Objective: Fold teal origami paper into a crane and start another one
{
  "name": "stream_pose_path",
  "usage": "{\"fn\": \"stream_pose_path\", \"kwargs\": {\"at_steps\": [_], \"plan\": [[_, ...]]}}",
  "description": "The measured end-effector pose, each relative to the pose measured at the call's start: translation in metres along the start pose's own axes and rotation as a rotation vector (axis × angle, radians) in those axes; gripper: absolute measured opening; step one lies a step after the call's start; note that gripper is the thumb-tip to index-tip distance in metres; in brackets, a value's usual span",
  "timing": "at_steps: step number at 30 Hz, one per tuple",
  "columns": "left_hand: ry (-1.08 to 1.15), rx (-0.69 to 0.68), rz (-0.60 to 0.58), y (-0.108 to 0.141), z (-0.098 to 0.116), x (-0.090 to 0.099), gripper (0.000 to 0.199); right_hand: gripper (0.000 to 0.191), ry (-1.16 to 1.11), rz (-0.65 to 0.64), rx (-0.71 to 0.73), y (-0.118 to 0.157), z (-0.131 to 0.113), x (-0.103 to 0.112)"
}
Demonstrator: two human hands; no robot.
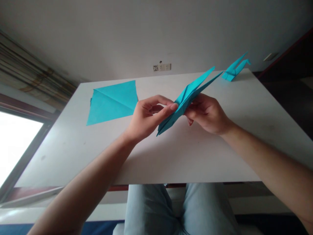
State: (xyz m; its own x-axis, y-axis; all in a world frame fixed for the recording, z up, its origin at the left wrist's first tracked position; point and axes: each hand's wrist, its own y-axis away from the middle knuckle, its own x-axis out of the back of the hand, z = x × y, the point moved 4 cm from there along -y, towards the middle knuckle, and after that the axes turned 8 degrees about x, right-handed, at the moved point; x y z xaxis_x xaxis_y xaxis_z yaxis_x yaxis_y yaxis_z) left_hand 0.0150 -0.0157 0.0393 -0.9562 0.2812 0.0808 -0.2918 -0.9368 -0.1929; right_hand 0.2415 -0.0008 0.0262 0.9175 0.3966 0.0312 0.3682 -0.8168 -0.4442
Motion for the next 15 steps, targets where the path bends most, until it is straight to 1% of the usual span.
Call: {"fn": "stream_pose_path", "kwargs": {"at_steps": [4,8,9,11,13,15], "plan": [[0.015,0.040,-0.041,0.0013,-0.0030,0.0005,0.061,0.044,-0.010,-0.012,-0.010,-0.0001,0.0018,0.0014],[0.064,0.052,-0.077,0.0017,-0.0071,0.0006,0.059,0.040,-0.044,-0.034,0.039,-0.0002,0.0017,0.0012],[0.070,0.052,-0.079,0.0016,-0.0078,0.0003,0.059,0.041,-0.058,-0.031,0.057,0.0000,0.0008,0.0008],[0.070,0.059,-0.069,0.0012,-0.0090,-0.0003,0.060,0.051,-0.089,-0.003,0.076,0.0009,-0.0014,-0.0006],[0.073,0.074,-0.054,0.0011,-0.0096,-0.0010,0.062,0.065,-0.106,0.054,0.075,0.0023,-0.0041,-0.0019],[0.087,0.090,-0.058,0.0013,-0.0093,-0.0023,0.063,0.071,-0.094,0.102,0.064,0.0041,-0.0073,-0.0034]]}}
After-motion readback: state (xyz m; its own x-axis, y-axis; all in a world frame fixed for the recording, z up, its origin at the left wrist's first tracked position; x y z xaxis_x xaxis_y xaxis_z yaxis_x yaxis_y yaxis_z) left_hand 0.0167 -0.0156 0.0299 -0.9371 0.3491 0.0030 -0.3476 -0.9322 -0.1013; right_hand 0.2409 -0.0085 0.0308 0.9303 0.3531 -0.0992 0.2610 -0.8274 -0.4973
